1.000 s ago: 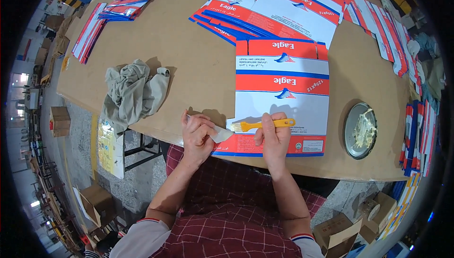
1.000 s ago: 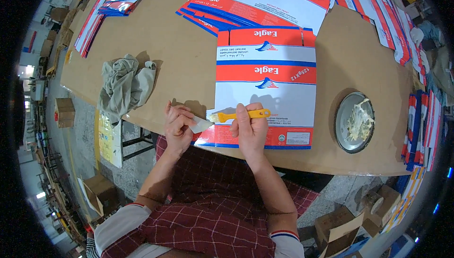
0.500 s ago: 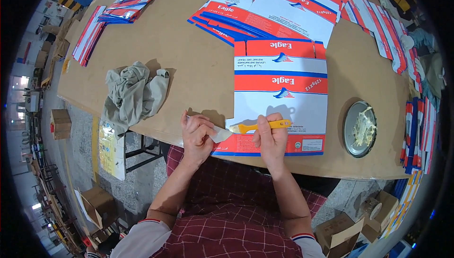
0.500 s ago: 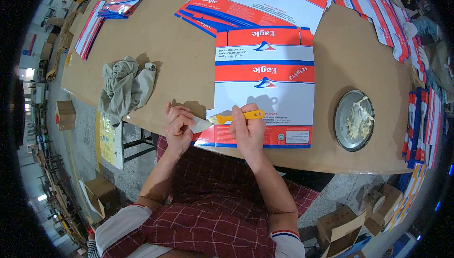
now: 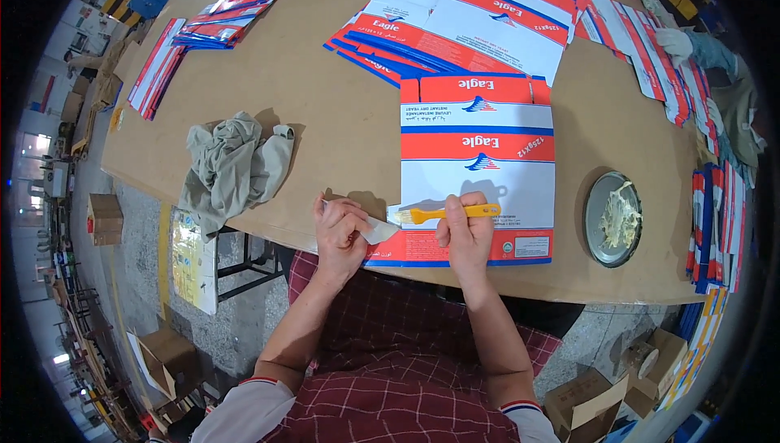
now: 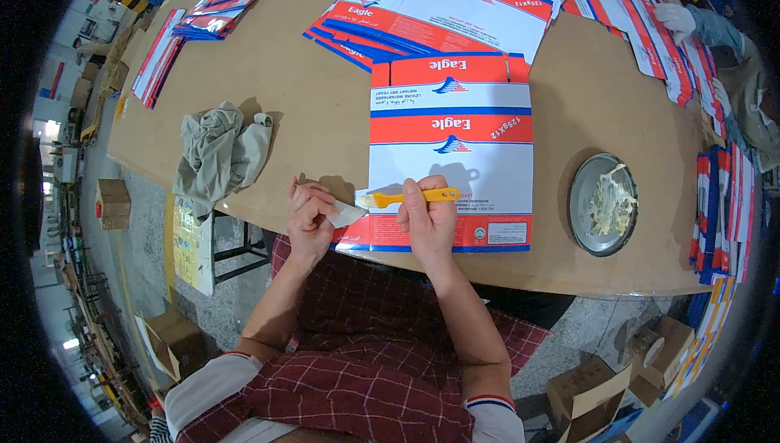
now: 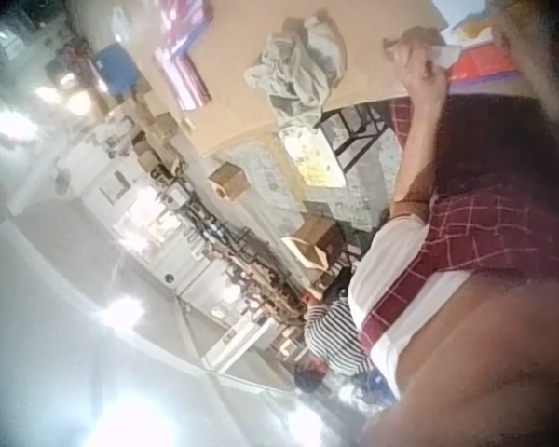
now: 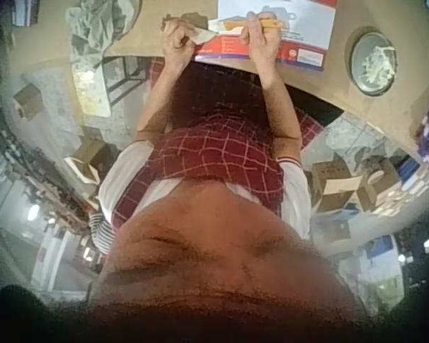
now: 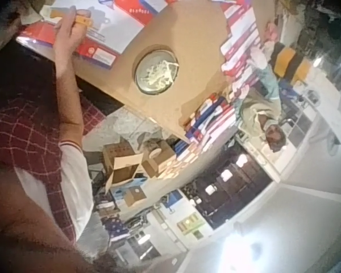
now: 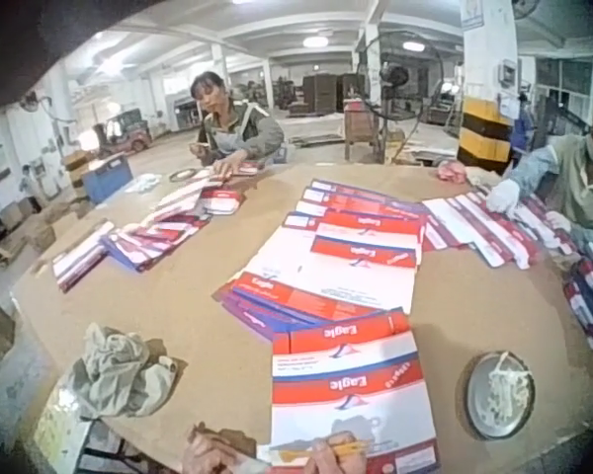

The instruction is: Applying glue to cardboard box flaps with a brush.

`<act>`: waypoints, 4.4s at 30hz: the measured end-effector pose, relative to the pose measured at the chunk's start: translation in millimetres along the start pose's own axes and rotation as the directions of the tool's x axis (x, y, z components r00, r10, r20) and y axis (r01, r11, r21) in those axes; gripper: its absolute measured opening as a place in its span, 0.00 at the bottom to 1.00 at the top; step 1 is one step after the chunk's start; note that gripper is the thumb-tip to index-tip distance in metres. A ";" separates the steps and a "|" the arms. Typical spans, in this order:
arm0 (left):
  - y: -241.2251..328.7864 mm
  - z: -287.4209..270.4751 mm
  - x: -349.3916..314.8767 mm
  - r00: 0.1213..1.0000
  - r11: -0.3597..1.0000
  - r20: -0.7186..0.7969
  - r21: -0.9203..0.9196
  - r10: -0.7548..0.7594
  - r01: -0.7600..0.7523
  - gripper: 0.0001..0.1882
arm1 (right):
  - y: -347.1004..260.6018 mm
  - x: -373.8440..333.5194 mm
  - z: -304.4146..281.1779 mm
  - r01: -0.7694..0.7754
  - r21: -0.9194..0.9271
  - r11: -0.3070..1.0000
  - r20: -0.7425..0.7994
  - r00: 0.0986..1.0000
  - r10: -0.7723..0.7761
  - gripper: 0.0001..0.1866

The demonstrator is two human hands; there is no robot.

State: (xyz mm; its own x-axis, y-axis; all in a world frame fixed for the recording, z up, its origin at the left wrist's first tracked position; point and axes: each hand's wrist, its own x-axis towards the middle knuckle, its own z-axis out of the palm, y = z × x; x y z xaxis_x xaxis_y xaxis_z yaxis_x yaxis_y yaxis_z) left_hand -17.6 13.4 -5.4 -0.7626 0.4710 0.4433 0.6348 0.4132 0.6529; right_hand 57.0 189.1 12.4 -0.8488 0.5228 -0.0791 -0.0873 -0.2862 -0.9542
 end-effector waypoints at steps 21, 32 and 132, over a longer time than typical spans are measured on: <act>1.0 -0.6 0.9 1.000 1.000 -0.005 0.009 -0.007 0.007 0.12 | -0.4 1.0 -10.3 -0.054 0.369 0.928 -0.094 0.991 0.095 0.11; 0.4 0.4 0.6 1.000 1.000 -0.003 -0.009 -0.016 0.016 0.12 | 1.6 -3.1 -0.8 -0.018 -0.026 0.999 0.032 0.999 0.019 0.10; 54.4 -43.9 162.0 0.774 0.572 0.178 0.578 0.607 -0.582 0.13 | -76.4 -68.6 -12.4 0.215 0.663 0.717 -0.075 0.972 -0.223 0.07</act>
State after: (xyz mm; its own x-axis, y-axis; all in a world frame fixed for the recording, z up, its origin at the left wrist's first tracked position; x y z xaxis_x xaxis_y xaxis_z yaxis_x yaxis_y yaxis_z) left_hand -112.0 77.9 128.9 -0.1829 0.7546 0.6302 0.8789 0.4128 -0.2392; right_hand 128.4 185.1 87.2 -0.7664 0.6321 0.1139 -0.5913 -0.6250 -0.5096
